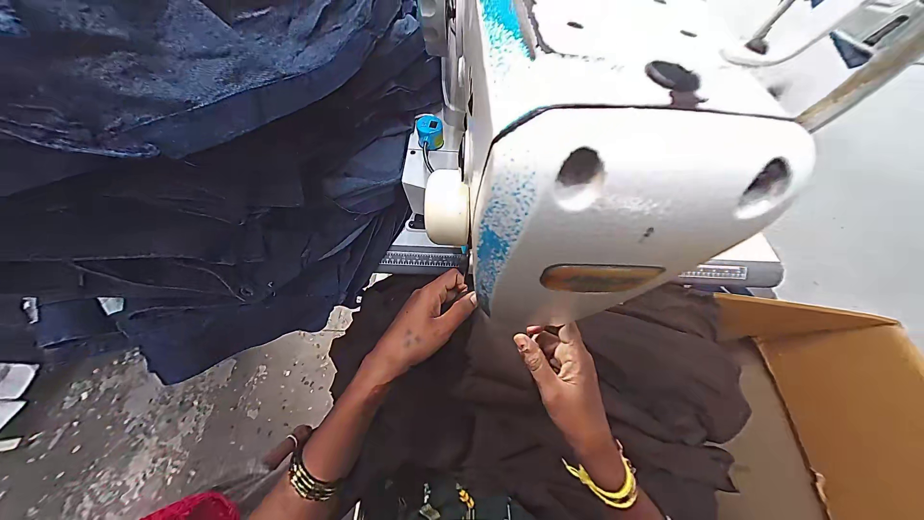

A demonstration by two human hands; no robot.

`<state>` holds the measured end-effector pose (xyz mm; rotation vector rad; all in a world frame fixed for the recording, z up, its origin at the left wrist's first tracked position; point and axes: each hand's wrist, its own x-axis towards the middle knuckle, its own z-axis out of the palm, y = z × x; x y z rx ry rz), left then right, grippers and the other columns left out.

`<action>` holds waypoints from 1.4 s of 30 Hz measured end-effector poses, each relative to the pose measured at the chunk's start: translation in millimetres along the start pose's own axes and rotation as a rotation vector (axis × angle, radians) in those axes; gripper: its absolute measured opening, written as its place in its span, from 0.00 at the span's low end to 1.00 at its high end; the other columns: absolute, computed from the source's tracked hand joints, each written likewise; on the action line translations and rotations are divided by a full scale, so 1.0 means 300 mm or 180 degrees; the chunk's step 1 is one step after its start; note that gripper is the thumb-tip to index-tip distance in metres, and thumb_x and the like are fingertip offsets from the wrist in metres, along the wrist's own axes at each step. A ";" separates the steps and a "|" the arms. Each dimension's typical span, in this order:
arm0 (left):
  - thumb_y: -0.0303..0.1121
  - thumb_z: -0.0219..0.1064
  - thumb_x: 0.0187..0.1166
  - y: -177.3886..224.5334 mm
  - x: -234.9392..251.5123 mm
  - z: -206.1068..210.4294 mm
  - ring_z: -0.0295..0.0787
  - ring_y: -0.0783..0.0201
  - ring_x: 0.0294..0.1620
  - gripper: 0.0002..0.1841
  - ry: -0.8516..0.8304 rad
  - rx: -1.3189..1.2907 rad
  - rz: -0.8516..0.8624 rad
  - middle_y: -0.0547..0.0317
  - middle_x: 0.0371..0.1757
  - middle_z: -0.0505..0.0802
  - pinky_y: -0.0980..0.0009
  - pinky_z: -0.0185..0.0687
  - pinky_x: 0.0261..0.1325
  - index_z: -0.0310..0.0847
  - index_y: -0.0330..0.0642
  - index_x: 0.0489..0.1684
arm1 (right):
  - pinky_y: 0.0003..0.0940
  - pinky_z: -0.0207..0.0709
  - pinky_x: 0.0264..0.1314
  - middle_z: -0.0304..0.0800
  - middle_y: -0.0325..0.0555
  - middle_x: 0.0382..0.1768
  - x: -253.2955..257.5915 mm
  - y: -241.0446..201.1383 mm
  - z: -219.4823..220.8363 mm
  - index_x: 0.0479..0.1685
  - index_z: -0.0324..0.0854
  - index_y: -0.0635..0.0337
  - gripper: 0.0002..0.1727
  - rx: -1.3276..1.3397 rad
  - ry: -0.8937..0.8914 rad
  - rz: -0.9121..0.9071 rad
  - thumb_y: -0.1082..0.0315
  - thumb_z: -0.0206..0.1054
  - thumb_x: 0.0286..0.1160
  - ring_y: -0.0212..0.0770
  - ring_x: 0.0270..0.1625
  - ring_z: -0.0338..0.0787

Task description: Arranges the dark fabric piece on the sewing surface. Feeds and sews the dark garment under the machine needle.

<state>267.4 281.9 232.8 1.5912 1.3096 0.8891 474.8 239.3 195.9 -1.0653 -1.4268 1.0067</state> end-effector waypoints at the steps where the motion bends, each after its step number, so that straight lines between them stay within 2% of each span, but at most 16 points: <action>1: 0.36 0.62 0.85 -0.006 -0.001 0.000 0.74 0.89 0.30 0.07 -0.0021 -0.0029 -0.0002 0.77 0.27 0.80 0.87 0.70 0.39 0.78 0.43 0.42 | 0.11 0.71 0.23 0.83 0.24 0.26 -0.002 0.001 -0.006 0.53 0.74 0.58 0.11 -0.0032 -0.0029 0.0024 0.65 0.67 0.81 0.14 0.21 0.76; 4: 0.37 0.61 0.86 -0.016 -0.006 -0.002 0.73 0.89 0.30 0.07 -0.0084 -0.0109 -0.0044 0.77 0.28 0.80 0.87 0.70 0.39 0.78 0.43 0.44 | 0.15 0.76 0.20 0.86 0.28 0.27 -0.001 0.011 -0.045 0.56 0.77 0.61 0.15 -0.0479 -0.0054 -0.0098 0.59 0.65 0.84 0.17 0.21 0.80; 6: 0.36 0.61 0.86 -0.021 -0.005 -0.001 0.74 0.88 0.29 0.06 -0.0084 -0.0178 -0.0067 0.78 0.28 0.80 0.87 0.71 0.38 0.79 0.44 0.44 | 0.20 0.82 0.26 0.90 0.35 0.29 0.041 0.021 -0.099 0.50 0.85 0.65 0.15 -0.1217 0.0222 -0.0412 0.60 0.63 0.85 0.22 0.25 0.86; 8: 0.35 0.61 0.86 -0.027 -0.002 0.004 0.74 0.88 0.28 0.05 -0.0074 -0.0243 -0.0066 0.78 0.27 0.79 0.86 0.71 0.37 0.78 0.45 0.41 | 0.32 0.86 0.38 0.93 0.47 0.35 0.128 0.031 -0.177 0.42 0.90 0.64 0.13 -0.2157 0.0608 -0.0753 0.65 0.63 0.82 0.36 0.34 0.91; 11: 0.32 0.60 0.85 -0.032 0.001 0.015 0.76 0.87 0.30 0.03 -0.0045 -0.0368 0.0003 0.78 0.27 0.80 0.86 0.73 0.39 0.77 0.46 0.41 | 0.57 0.84 0.51 0.91 0.64 0.45 0.286 0.067 -0.283 0.48 0.92 0.67 0.12 -0.3175 0.0659 -0.0862 0.69 0.66 0.78 0.63 0.51 0.91; 14: 0.31 0.60 0.84 -0.030 0.001 0.022 0.77 0.88 0.31 0.03 0.0028 -0.0362 0.0043 0.78 0.28 0.81 0.87 0.73 0.40 0.77 0.44 0.43 | 0.65 0.76 0.60 0.88 0.69 0.53 0.405 0.103 -0.316 0.57 0.89 0.70 0.17 -0.3545 0.0153 -0.0740 0.65 0.70 0.78 0.72 0.61 0.85; 19: 0.29 0.60 0.83 -0.018 -0.008 0.028 0.80 0.88 0.36 0.04 0.0109 -0.0296 -0.0069 0.74 0.32 0.84 0.86 0.76 0.45 0.78 0.40 0.45 | 0.63 0.76 0.56 0.88 0.67 0.53 0.461 0.140 -0.292 0.56 0.89 0.67 0.15 -0.3842 -0.0195 -0.0801 0.66 0.70 0.78 0.69 0.58 0.86; 23: 0.29 0.61 0.83 -0.017 -0.002 0.031 0.79 0.88 0.34 0.03 0.0121 -0.0402 -0.0080 0.76 0.30 0.84 0.86 0.76 0.43 0.78 0.42 0.43 | 0.59 0.82 0.55 0.91 0.63 0.43 0.423 0.147 -0.316 0.41 0.89 0.68 0.09 -0.3275 0.0298 -0.1089 0.70 0.70 0.76 0.65 0.51 0.91; 27: 0.37 0.61 0.85 -0.047 -0.008 0.035 0.74 0.85 0.28 0.08 0.0204 -0.0022 0.0010 0.76 0.25 0.79 0.83 0.71 0.37 0.79 0.43 0.44 | 0.52 0.84 0.45 0.93 0.61 0.36 0.370 0.066 -0.313 0.44 0.88 0.73 0.10 -0.2506 0.0649 -0.0821 0.71 0.69 0.76 0.54 0.37 0.93; 30: 0.42 0.63 0.85 -0.046 -0.104 0.037 0.84 0.73 0.27 0.16 0.0052 0.0548 0.0862 0.60 0.28 0.89 0.72 0.82 0.35 0.83 0.35 0.48 | 0.38 0.81 0.42 0.91 0.51 0.36 0.330 -0.013 -0.266 0.43 0.89 0.67 0.07 -0.2181 0.0420 -0.0814 0.71 0.71 0.74 0.39 0.35 0.88; 31: 0.42 0.62 0.86 -0.034 -0.144 0.035 0.87 0.68 0.26 0.16 -0.0156 0.0663 0.1227 0.56 0.28 0.90 0.70 0.84 0.33 0.84 0.35 0.46 | 0.39 0.83 0.43 0.92 0.52 0.36 0.311 -0.032 -0.243 0.40 0.89 0.68 0.07 -0.2201 0.0295 -0.1095 0.71 0.71 0.73 0.40 0.37 0.90; 33: 0.45 0.58 0.90 -0.029 -0.211 0.031 0.86 0.70 0.28 0.16 -0.0603 0.0676 0.1514 0.58 0.30 0.90 0.74 0.82 0.34 0.83 0.41 0.46 | 0.37 0.85 0.39 0.91 0.51 0.31 0.257 -0.040 -0.187 0.32 0.86 0.65 0.09 -0.2439 0.0051 -0.1966 0.67 0.69 0.74 0.43 0.35 0.92; 35: 0.45 0.59 0.89 -0.048 -0.229 0.023 0.83 0.75 0.27 0.16 -0.0675 0.0510 0.1374 0.61 0.28 0.89 0.80 0.78 0.33 0.84 0.42 0.45 | 0.34 0.83 0.35 0.89 0.49 0.26 0.207 -0.034 -0.120 0.30 0.84 0.59 0.12 -0.2745 -0.0210 -0.2863 0.64 0.64 0.80 0.44 0.31 0.90; 37: 0.45 0.62 0.87 -0.060 -0.218 0.019 0.76 0.79 0.21 0.16 -0.0530 0.0397 0.1054 0.64 0.23 0.85 0.83 0.71 0.27 0.84 0.41 0.42 | 0.34 0.77 0.33 0.86 0.45 0.22 0.205 -0.051 -0.065 0.28 0.84 0.57 0.12 -0.3065 -0.0395 -0.3344 0.68 0.61 0.81 0.44 0.28 0.87; 39: 0.43 0.64 0.85 -0.049 -0.201 0.017 0.71 0.83 0.19 0.14 -0.0460 0.0213 0.0693 0.69 0.21 0.82 0.85 0.65 0.24 0.83 0.41 0.39 | 0.35 0.80 0.33 0.90 0.46 0.21 0.225 -0.072 -0.046 0.23 0.88 0.56 0.11 -0.3174 -0.0405 -0.3251 0.69 0.65 0.74 0.46 0.29 0.91; 42: 0.38 0.64 0.81 -0.021 -0.174 -0.003 0.70 0.85 0.20 0.08 -0.0354 -0.0181 0.0152 0.75 0.20 0.77 0.86 0.64 0.25 0.77 0.47 0.34 | 0.29 0.83 0.41 0.92 0.47 0.29 0.209 -0.062 -0.077 0.30 0.86 0.57 0.09 -0.2656 -0.0308 -0.2791 0.65 0.67 0.77 0.41 0.36 0.92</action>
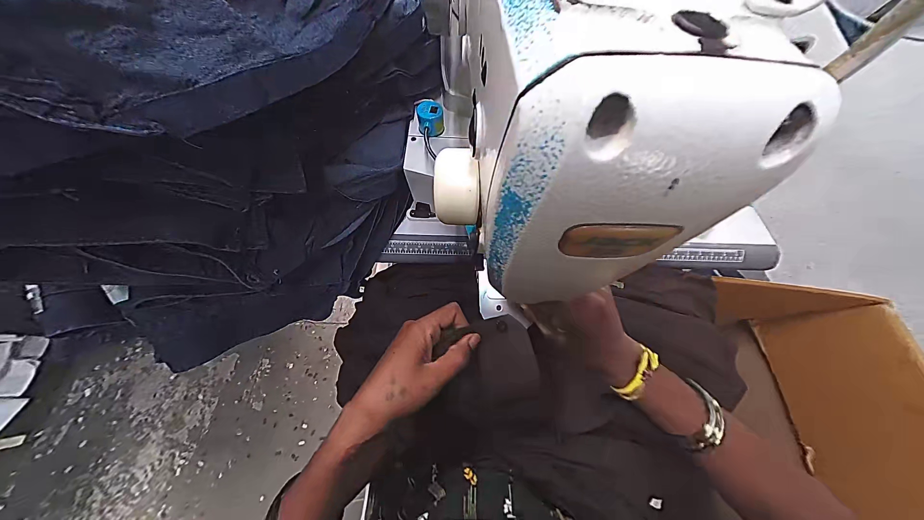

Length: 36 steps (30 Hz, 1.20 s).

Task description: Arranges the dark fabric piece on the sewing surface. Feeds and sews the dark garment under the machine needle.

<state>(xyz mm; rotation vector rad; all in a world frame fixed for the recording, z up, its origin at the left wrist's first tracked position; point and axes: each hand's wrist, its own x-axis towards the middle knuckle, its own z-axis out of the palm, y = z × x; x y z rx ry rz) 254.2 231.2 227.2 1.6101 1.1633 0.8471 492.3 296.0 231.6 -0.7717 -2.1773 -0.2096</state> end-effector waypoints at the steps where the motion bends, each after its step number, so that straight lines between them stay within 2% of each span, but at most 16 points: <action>1: 0.37 0.64 0.80 0.009 0.013 -0.010 0.71 0.84 0.21 0.07 0.0055 -0.0108 -0.0149 0.76 0.21 0.77 0.86 0.65 0.26 0.75 0.49 0.32 | 0.26 0.81 0.42 0.90 0.48 0.31 -0.017 -0.007 -0.015 0.33 0.83 0.58 0.10 0.0287 0.0071 0.0195 0.62 0.67 0.80 0.39 0.37 0.89; 3: 0.36 0.63 0.79 0.019 0.046 -0.022 0.75 0.83 0.25 0.06 0.0155 -0.0177 -0.0368 0.75 0.25 0.79 0.83 0.70 0.31 0.75 0.49 0.32 | 0.25 0.82 0.44 0.89 0.46 0.33 -0.063 -0.049 -0.040 0.36 0.83 0.58 0.15 0.0659 0.0136 0.0375 0.55 0.67 0.84 0.37 0.40 0.89; 6: 0.35 0.64 0.81 0.021 0.126 -0.026 0.80 0.81 0.29 0.06 0.0238 -0.0146 -0.0579 0.73 0.26 0.83 0.80 0.76 0.35 0.77 0.49 0.33 | 0.31 0.80 0.65 0.95 0.44 0.44 -0.137 -0.110 -0.026 0.44 0.88 0.55 0.17 0.0522 0.0013 0.0084 0.51 0.65 0.86 0.39 0.57 0.91; 10: 0.35 0.67 0.81 0.033 0.209 -0.038 0.76 0.81 0.28 0.07 0.0411 0.0502 -0.0419 0.72 0.24 0.80 0.79 0.72 0.35 0.78 0.47 0.33 | 0.36 0.75 0.75 0.95 0.47 0.52 -0.178 -0.097 0.004 0.48 0.88 0.55 0.19 0.0263 0.0030 0.0167 0.50 0.60 0.88 0.42 0.64 0.90; 13: 0.33 0.68 0.80 0.043 0.222 -0.054 0.80 0.83 0.35 0.06 0.0316 0.0585 -0.0311 0.69 0.32 0.86 0.79 0.77 0.44 0.85 0.41 0.45 | 0.36 0.75 0.76 0.95 0.47 0.53 -0.187 -0.099 0.009 0.48 0.88 0.55 0.19 0.0288 0.0062 0.0207 0.50 0.60 0.89 0.42 0.66 0.89; 15: 0.33 0.66 0.82 0.032 0.218 -0.069 0.81 0.88 0.35 0.03 0.0250 0.0206 -0.0302 0.77 0.30 0.86 0.85 0.78 0.43 0.84 0.46 0.42 | 0.36 0.75 0.76 0.95 0.46 0.53 -0.193 -0.095 0.004 0.48 0.88 0.55 0.20 0.0375 0.0105 0.0275 0.49 0.59 0.89 0.42 0.66 0.89; 17: 0.34 0.61 0.85 0.001 0.198 -0.092 0.82 0.88 0.37 0.05 0.0316 -0.0381 -0.0372 0.81 0.31 0.87 0.85 0.81 0.46 0.81 0.53 0.38 | 0.36 0.80 0.70 0.95 0.47 0.51 -0.201 -0.055 -0.024 0.47 0.88 0.55 0.19 0.0239 0.0087 0.0507 0.50 0.59 0.89 0.42 0.62 0.91; 20: 0.35 0.52 0.89 -0.094 0.169 -0.155 0.89 0.84 0.44 0.12 0.0352 -0.1112 -0.0610 0.80 0.40 0.94 0.81 0.86 0.53 0.85 0.55 0.46 | 0.43 0.86 0.55 0.96 0.51 0.44 -0.215 0.118 -0.090 0.44 0.91 0.60 0.16 -0.0481 0.0024 0.1241 0.59 0.61 0.86 0.48 0.51 0.94; 21: 0.35 0.51 0.89 -0.130 0.163 -0.174 0.89 0.84 0.43 0.13 0.0316 -0.1169 -0.0685 0.81 0.39 0.94 0.81 0.86 0.52 0.86 0.57 0.44 | 0.47 0.86 0.54 0.95 0.53 0.45 -0.225 0.198 -0.110 0.44 0.92 0.62 0.15 -0.0731 -0.0009 0.1540 0.61 0.62 0.85 0.51 0.50 0.94; 23: 0.35 0.51 0.87 -0.186 0.141 -0.195 0.89 0.86 0.37 0.15 0.0209 -0.1106 -0.0776 0.82 0.33 0.94 0.84 0.86 0.45 0.85 0.59 0.36 | 0.57 0.83 0.57 0.92 0.62 0.52 -0.246 0.346 -0.145 0.51 0.91 0.65 0.14 -0.1040 -0.0174 0.2028 0.65 0.64 0.83 0.62 0.57 0.91; 25: 0.39 0.55 0.86 -0.246 0.122 -0.209 0.87 0.87 0.34 0.13 -0.0044 -0.1102 -0.0639 0.83 0.32 0.93 0.85 0.85 0.41 0.87 0.62 0.33 | 0.62 0.80 0.62 0.87 0.64 0.58 -0.254 0.460 -0.161 0.59 0.89 0.64 0.16 -0.1077 -0.0414 0.2263 0.64 0.70 0.80 0.66 0.63 0.86; 28: 0.50 0.67 0.81 -0.329 0.110 -0.228 0.89 0.86 0.39 0.09 -0.0722 -0.1419 -0.0320 0.82 0.39 0.95 0.84 0.85 0.45 0.92 0.64 0.44 | 0.63 0.78 0.59 0.85 0.66 0.58 -0.242 0.559 -0.144 0.62 0.88 0.63 0.22 -0.1156 -0.0756 0.2189 0.64 0.79 0.70 0.68 0.62 0.83; 31: 0.50 0.70 0.77 -0.312 0.119 -0.215 0.90 0.87 0.41 0.09 -0.1007 -0.1363 -0.0489 0.83 0.41 0.96 0.84 0.86 0.48 0.93 0.66 0.45 | 0.68 0.75 0.59 0.82 0.69 0.62 -0.219 0.604 -0.131 0.61 0.88 0.63 0.22 -0.1340 -0.0953 0.2212 0.72 0.80 0.64 0.73 0.64 0.80; 33: 0.45 0.68 0.79 -0.303 0.123 -0.210 0.90 0.86 0.39 0.06 -0.0937 -0.1265 -0.0613 0.82 0.39 0.96 0.84 0.85 0.46 0.92 0.63 0.42 | 0.69 0.74 0.59 0.83 0.69 0.63 -0.218 0.612 -0.129 0.59 0.89 0.63 0.20 -0.1409 -0.1017 0.2148 0.75 0.77 0.65 0.73 0.65 0.80; 35: 0.37 0.62 0.79 -0.293 0.128 -0.203 0.85 0.89 0.32 0.09 -0.0640 -0.0971 -0.0582 0.86 0.32 0.92 0.88 0.81 0.39 0.89 0.64 0.36 | 0.68 0.74 0.58 0.84 0.67 0.61 -0.229 0.606 -0.134 0.53 0.90 0.62 0.15 -0.1462 -0.0989 0.1986 0.74 0.76 0.66 0.72 0.64 0.82; 36: 0.37 0.63 0.79 -0.296 0.131 -0.202 0.83 0.90 0.31 0.08 -0.0482 -0.0811 -0.0492 0.88 0.30 0.90 0.89 0.79 0.38 0.88 0.64 0.34 | 0.67 0.74 0.58 0.85 0.67 0.59 -0.236 0.599 -0.143 0.50 0.91 0.62 0.11 -0.1458 -0.0931 0.1879 0.72 0.75 0.69 0.71 0.62 0.83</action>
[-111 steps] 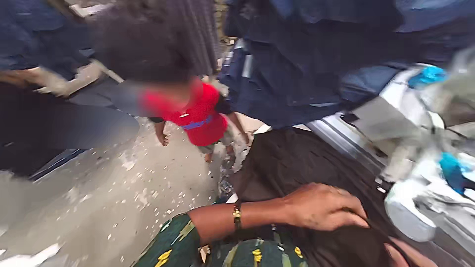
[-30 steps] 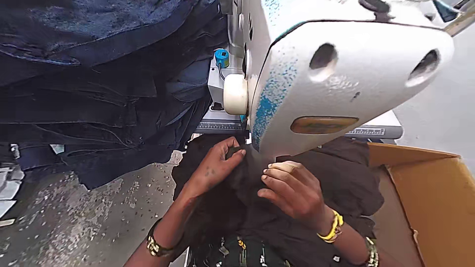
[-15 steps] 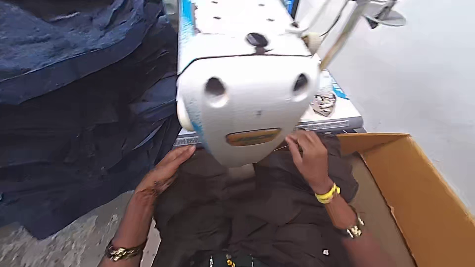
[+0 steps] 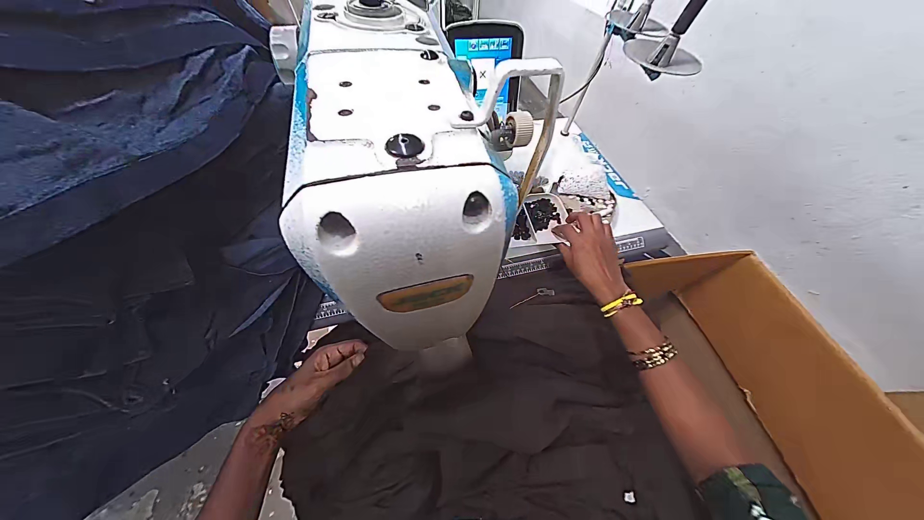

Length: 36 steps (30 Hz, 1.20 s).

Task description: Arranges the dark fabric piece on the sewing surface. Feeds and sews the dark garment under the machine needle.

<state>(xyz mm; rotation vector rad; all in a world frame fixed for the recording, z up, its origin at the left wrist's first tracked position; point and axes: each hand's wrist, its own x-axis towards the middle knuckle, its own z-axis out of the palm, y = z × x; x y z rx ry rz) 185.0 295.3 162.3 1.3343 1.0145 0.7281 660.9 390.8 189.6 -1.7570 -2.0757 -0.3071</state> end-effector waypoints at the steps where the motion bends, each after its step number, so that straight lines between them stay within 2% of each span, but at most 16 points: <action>1: 0.38 0.65 0.78 -0.004 0.001 0.000 0.82 0.91 0.32 0.07 0.0141 0.0119 0.0126 0.89 0.30 0.89 0.89 0.78 0.39 0.87 0.63 0.33 | 0.67 0.75 0.58 0.87 0.66 0.56 -0.015 0.001 -0.009 0.46 0.90 0.63 0.08 0.0090 0.0088 -0.0066 0.71 0.75 0.71 0.70 0.61 0.84; 4: 0.35 0.64 0.80 0.004 -0.004 0.009 0.84 0.89 0.34 0.05 0.0599 0.0207 0.0501 0.88 0.32 0.90 0.87 0.80 0.42 0.85 0.59 0.37 | 0.62 0.79 0.59 0.89 0.65 0.49 -0.054 -0.035 -0.051 0.42 0.88 0.67 0.07 0.0678 0.0343 0.0041 0.71 0.72 0.75 0.66 0.56 0.88; 6: 0.34 0.62 0.81 0.009 -0.005 0.033 0.84 0.89 0.36 0.05 0.0999 0.0173 0.0734 0.87 0.33 0.89 0.87 0.81 0.45 0.84 0.56 0.40 | 0.51 0.83 0.45 0.90 0.60 0.41 -0.063 -0.099 -0.087 0.41 0.87 0.69 0.06 0.1173 0.0425 0.0289 0.73 0.71 0.75 0.55 0.41 0.90; 8: 0.35 0.62 0.83 0.004 -0.008 0.073 0.85 0.88 0.41 0.05 0.1360 0.0155 0.1005 0.86 0.38 0.89 0.85 0.82 0.50 0.85 0.52 0.42 | 0.46 0.82 0.41 0.90 0.55 0.38 -0.054 -0.178 -0.126 0.44 0.87 0.66 0.05 0.1639 0.0269 0.0589 0.74 0.70 0.75 0.46 0.36 0.89; 10: 0.40 0.62 0.84 0.003 -0.052 0.146 0.83 0.88 0.44 0.09 0.1349 0.0442 0.1375 0.83 0.40 0.89 0.84 0.80 0.52 0.86 0.49 0.40 | 0.44 0.82 0.44 0.91 0.49 0.39 -0.043 -0.256 -0.167 0.49 0.88 0.63 0.07 0.1998 -0.0113 0.0743 0.74 0.69 0.78 0.40 0.38 0.88; 11: 0.45 0.62 0.86 0.012 -0.095 0.194 0.84 0.88 0.43 0.13 0.1014 0.0715 0.1614 0.79 0.38 0.90 0.85 0.79 0.51 0.86 0.48 0.36 | 0.42 0.81 0.45 0.92 0.46 0.40 -0.041 -0.298 -0.191 0.52 0.89 0.61 0.08 0.2052 -0.0278 0.0706 0.73 0.68 0.79 0.37 0.38 0.88; 13: 0.45 0.59 0.89 0.054 -0.187 0.300 0.85 0.77 0.40 0.16 -0.0121 0.1338 0.2114 0.67 0.35 0.90 0.80 0.80 0.47 0.88 0.48 0.35 | 0.37 0.81 0.43 0.92 0.46 0.39 -0.060 -0.391 -0.224 0.47 0.90 0.63 0.08 0.1888 -0.0132 0.0165 0.75 0.67 0.76 0.36 0.38 0.89; 15: 0.42 0.60 0.88 0.084 -0.236 0.383 0.86 0.62 0.32 0.14 -0.0808 0.2050 0.2254 0.57 0.30 0.86 0.69 0.82 0.33 0.88 0.48 0.36 | 0.40 0.85 0.42 0.91 0.52 0.35 -0.101 -0.475 -0.217 0.38 0.88 0.66 0.06 0.1557 0.0341 -0.0696 0.73 0.68 0.73 0.45 0.39 0.92; 18: 0.43 0.60 0.88 0.080 -0.211 0.396 0.87 0.62 0.30 0.13 -0.0601 0.2340 0.2022 0.57 0.31 0.87 0.67 0.84 0.31 0.89 0.49 0.42 | 0.33 0.84 0.38 0.90 0.49 0.28 -0.153 -0.574 -0.173 0.30 0.86 0.60 0.10 0.1208 0.0916 -0.1846 0.65 0.66 0.78 0.44 0.34 0.91; 20: 0.42 0.61 0.87 0.107 -0.165 0.403 0.86 0.62 0.29 0.12 -0.0388 0.2475 0.1958 0.58 0.31 0.86 0.67 0.82 0.29 0.89 0.49 0.42 | 0.33 0.80 0.40 0.89 0.45 0.25 -0.154 -0.623 -0.157 0.29 0.85 0.56 0.12 0.0935 0.1022 -0.2226 0.65 0.63 0.81 0.44 0.34 0.89; 23: 0.42 0.61 0.86 0.172 -0.121 0.439 0.85 0.63 0.28 0.12 -0.0097 0.2507 0.1909 0.59 0.29 0.86 0.68 0.80 0.28 0.89 0.49 0.41 | 0.31 0.82 0.41 0.93 0.46 0.28 -0.148 -0.639 -0.158 0.28 0.88 0.56 0.10 0.1116 0.0974 -0.2063 0.65 0.65 0.76 0.42 0.36 0.92; 25: 0.43 0.62 0.87 0.195 -0.109 0.422 0.88 0.65 0.32 0.12 0.0287 0.2215 0.1856 0.59 0.33 0.90 0.69 0.83 0.34 0.89 0.48 0.43 | 0.25 0.82 0.46 0.91 0.43 0.33 -0.185 -0.615 -0.181 0.38 0.83 0.57 0.12 0.2196 0.0297 -0.1746 0.60 0.62 0.85 0.34 0.40 0.90; 27: 0.44 0.62 0.87 0.203 -0.093 0.370 0.89 0.72 0.40 0.15 0.0592 0.1780 0.1743 0.60 0.37 0.93 0.74 0.85 0.47 0.91 0.45 0.43 | 0.30 0.78 0.59 0.92 0.38 0.40 -0.234 -0.589 -0.210 0.48 0.79 0.55 0.18 0.3017 -0.0678 -0.1419 0.48 0.60 0.88 0.29 0.48 0.89; 29: 0.41 0.66 0.84 0.193 -0.063 0.312 0.87 0.81 0.42 0.13 0.0730 0.1192 0.1467 0.65 0.39 0.93 0.82 0.82 0.50 0.90 0.39 0.45 | 0.37 0.75 0.58 0.91 0.39 0.38 -0.251 -0.575 -0.202 0.49 0.78 0.58 0.17 0.2935 -0.0768 -0.1077 0.52 0.65 0.84 0.32 0.45 0.87; 31: 0.36 0.66 0.83 0.181 -0.022 0.279 0.80 0.84 0.34 0.10 0.0817 0.0588 0.1048 0.73 0.34 0.86 0.85 0.78 0.42 0.81 0.39 0.51 | 0.38 0.75 0.54 0.90 0.41 0.36 -0.225 -0.563 -0.183 0.48 0.79 0.61 0.14 0.2660 -0.0593 -0.0725 0.58 0.66 0.82 0.34 0.42 0.87; 36: 0.27 0.64 0.80 0.215 0.034 0.270 0.78 0.84 0.27 0.05 0.1199 0.0003 0.0579 0.79 0.25 0.80 0.85 0.77 0.37 0.72 0.46 0.46 | 0.11 0.76 0.45 0.85 0.33 0.34 -0.170 -0.560 -0.128 0.46 0.78 0.65 0.10 0.3041 -0.0541 -0.0131 0.65 0.64 0.79 0.12 0.38 0.82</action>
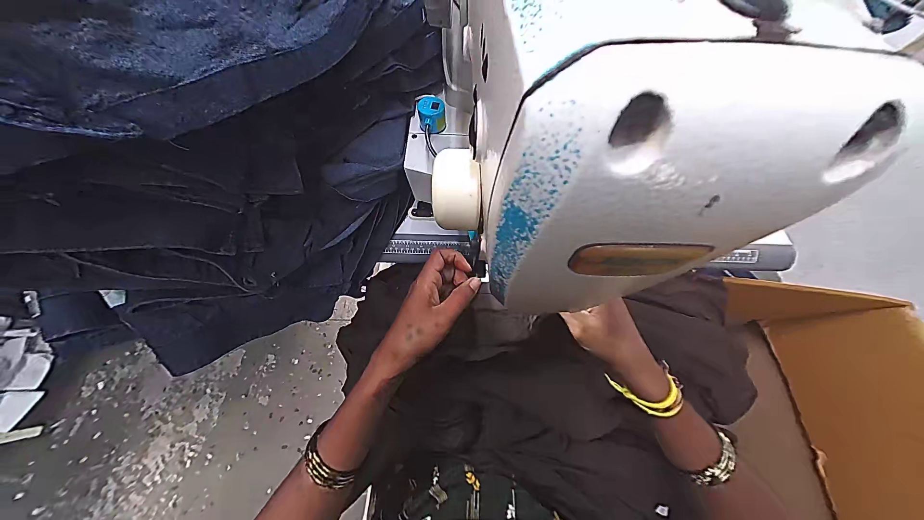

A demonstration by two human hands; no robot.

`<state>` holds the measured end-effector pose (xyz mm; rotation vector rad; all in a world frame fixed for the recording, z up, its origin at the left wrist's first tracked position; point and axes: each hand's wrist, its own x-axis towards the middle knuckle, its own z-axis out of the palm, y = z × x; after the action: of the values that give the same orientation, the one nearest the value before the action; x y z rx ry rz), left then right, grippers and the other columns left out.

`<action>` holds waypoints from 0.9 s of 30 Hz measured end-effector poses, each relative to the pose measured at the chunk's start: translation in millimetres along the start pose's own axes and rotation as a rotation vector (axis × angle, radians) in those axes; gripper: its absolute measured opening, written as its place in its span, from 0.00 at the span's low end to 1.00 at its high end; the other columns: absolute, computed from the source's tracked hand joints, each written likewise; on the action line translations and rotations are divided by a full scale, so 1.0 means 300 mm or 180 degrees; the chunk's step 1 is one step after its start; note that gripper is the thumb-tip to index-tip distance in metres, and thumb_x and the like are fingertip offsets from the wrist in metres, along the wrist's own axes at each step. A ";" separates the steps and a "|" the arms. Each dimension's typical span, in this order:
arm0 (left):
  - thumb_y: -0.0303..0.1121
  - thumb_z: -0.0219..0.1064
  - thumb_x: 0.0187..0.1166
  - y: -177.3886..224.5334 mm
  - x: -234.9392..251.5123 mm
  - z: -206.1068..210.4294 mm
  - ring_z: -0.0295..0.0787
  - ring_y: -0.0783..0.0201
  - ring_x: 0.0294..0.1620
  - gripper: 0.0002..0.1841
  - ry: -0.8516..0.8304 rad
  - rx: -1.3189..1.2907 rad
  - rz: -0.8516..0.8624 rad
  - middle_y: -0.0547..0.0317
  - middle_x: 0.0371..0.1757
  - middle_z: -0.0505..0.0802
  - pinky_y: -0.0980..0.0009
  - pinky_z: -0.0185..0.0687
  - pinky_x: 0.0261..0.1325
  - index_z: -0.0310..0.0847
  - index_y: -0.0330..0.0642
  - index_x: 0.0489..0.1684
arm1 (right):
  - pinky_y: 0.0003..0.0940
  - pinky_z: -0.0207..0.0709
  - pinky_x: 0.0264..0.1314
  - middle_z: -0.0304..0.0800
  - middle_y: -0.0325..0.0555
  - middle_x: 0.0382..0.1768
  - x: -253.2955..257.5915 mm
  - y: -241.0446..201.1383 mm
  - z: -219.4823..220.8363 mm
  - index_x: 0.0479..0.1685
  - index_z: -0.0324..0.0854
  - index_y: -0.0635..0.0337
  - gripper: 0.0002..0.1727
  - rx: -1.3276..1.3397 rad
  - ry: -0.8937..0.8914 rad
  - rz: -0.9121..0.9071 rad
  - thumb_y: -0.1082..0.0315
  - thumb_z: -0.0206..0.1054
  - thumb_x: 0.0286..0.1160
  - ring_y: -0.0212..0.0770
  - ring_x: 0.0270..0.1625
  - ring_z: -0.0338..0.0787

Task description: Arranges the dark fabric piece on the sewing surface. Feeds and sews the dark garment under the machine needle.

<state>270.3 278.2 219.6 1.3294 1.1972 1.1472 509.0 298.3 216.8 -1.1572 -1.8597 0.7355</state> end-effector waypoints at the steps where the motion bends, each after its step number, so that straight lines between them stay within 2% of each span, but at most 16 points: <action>1: 0.27 0.64 0.80 0.001 0.001 0.002 0.77 0.84 0.26 0.06 0.0004 0.0026 0.0017 0.79 0.25 0.79 0.85 0.76 0.36 0.72 0.46 0.46 | 0.10 0.76 0.45 0.85 0.33 0.34 -0.001 0.001 0.003 0.46 0.78 0.65 0.10 0.0005 0.0032 0.0018 0.65 0.64 0.79 0.12 0.38 0.81; 7: 0.29 0.64 0.81 -0.010 -0.006 0.014 0.77 0.86 0.29 0.07 -0.0010 0.0127 0.0078 0.78 0.28 0.80 0.87 0.75 0.38 0.72 0.43 0.50 | 0.17 0.76 0.44 0.86 0.34 0.32 -0.007 0.015 -0.008 0.46 0.79 0.62 0.11 -0.0203 0.0005 -0.0042 0.62 0.63 0.81 0.17 0.37 0.82; 8: 0.29 0.64 0.81 -0.014 -0.008 0.015 0.77 0.86 0.30 0.09 -0.0012 0.0112 0.0074 0.77 0.30 0.80 0.87 0.76 0.39 0.72 0.40 0.53 | 0.23 0.77 0.45 0.87 0.36 0.32 0.000 0.020 -0.020 0.46 0.82 0.62 0.11 -0.0426 0.0031 -0.0072 0.62 0.63 0.81 0.22 0.36 0.84; 11: 0.28 0.63 0.79 -0.023 -0.010 0.022 0.79 0.84 0.31 0.12 0.0015 0.0063 0.0042 0.76 0.31 0.81 0.85 0.78 0.40 0.71 0.38 0.56 | 0.54 0.84 0.49 0.94 0.55 0.38 0.040 0.086 -0.098 0.43 0.91 0.66 0.11 -0.1497 0.0511 -0.0119 0.67 0.66 0.79 0.54 0.45 0.93; 12: 0.28 0.64 0.79 -0.027 -0.010 0.025 0.80 0.84 0.31 0.12 0.0024 0.0061 0.0034 0.76 0.31 0.82 0.85 0.78 0.40 0.71 0.38 0.56 | 0.59 0.83 0.49 0.92 0.61 0.40 0.058 0.123 -0.126 0.43 0.91 0.68 0.11 -0.1875 0.0700 -0.0102 0.69 0.66 0.79 0.62 0.47 0.93; 13: 0.29 0.64 0.79 -0.034 -0.008 0.026 0.80 0.82 0.31 0.12 0.0013 0.0052 0.0037 0.74 0.31 0.82 0.85 0.78 0.39 0.71 0.38 0.57 | 0.62 0.81 0.49 0.90 0.64 0.43 0.076 0.160 -0.151 0.45 0.91 0.69 0.10 -0.2165 0.0788 -0.0082 0.71 0.66 0.79 0.66 0.50 0.90; 16: 0.29 0.64 0.79 -0.041 -0.005 0.033 0.81 0.82 0.30 0.12 0.0057 0.0048 0.0020 0.73 0.30 0.82 0.84 0.78 0.38 0.70 0.38 0.56 | 0.63 0.79 0.54 0.88 0.67 0.51 0.132 0.224 -0.182 0.56 0.89 0.67 0.14 -0.2594 0.0600 -0.0054 0.68 0.71 0.76 0.70 0.57 0.87; 19: 0.29 0.64 0.79 -0.045 0.001 0.039 0.79 0.82 0.29 0.12 0.0091 0.0079 0.0032 0.74 0.29 0.81 0.85 0.77 0.37 0.70 0.39 0.56 | 0.63 0.75 0.55 0.87 0.66 0.53 0.187 0.258 -0.171 0.59 0.88 0.67 0.19 -0.2845 0.0333 -0.0105 0.66 0.76 0.71 0.69 0.58 0.85; 21: 0.29 0.63 0.79 -0.046 -0.003 0.037 0.80 0.82 0.29 0.12 0.0076 0.0097 0.0023 0.74 0.29 0.81 0.85 0.77 0.37 0.71 0.39 0.56 | 0.64 0.73 0.56 0.86 0.66 0.53 0.198 0.268 -0.160 0.54 0.88 0.67 0.17 -0.2914 0.0282 -0.0085 0.68 0.77 0.69 0.69 0.59 0.84; 23: 0.29 0.63 0.80 -0.046 -0.009 0.040 0.77 0.82 0.26 0.09 0.0103 0.0095 0.0018 0.75 0.26 0.80 0.85 0.74 0.34 0.72 0.41 0.53 | 0.65 0.74 0.51 0.87 0.66 0.48 0.182 0.264 -0.158 0.43 0.89 0.67 0.08 -0.2792 0.0468 -0.0233 0.71 0.74 0.70 0.70 0.55 0.86; 25: 0.29 0.62 0.81 -0.045 -0.021 0.049 0.78 0.84 0.27 0.06 0.0125 0.0054 -0.0008 0.77 0.26 0.81 0.86 0.75 0.36 0.72 0.42 0.49 | 0.64 0.76 0.50 0.90 0.65 0.45 0.147 0.253 -0.163 0.40 0.89 0.68 0.07 -0.2517 0.0695 -0.0388 0.70 0.71 0.75 0.69 0.53 0.88; 27: 0.29 0.61 0.81 -0.049 -0.025 0.055 0.77 0.85 0.28 0.06 0.0139 -0.0002 -0.0001 0.76 0.27 0.80 0.87 0.73 0.36 0.72 0.42 0.49 | 0.60 0.83 0.49 0.92 0.63 0.41 0.109 0.231 -0.174 0.41 0.89 0.70 0.09 -0.2077 0.0974 -0.0333 0.71 0.68 0.77 0.64 0.47 0.93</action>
<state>285.2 270.3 203.4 1.3097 1.2284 1.1817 576.3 359.5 198.5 -1.4538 -1.9216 -0.1344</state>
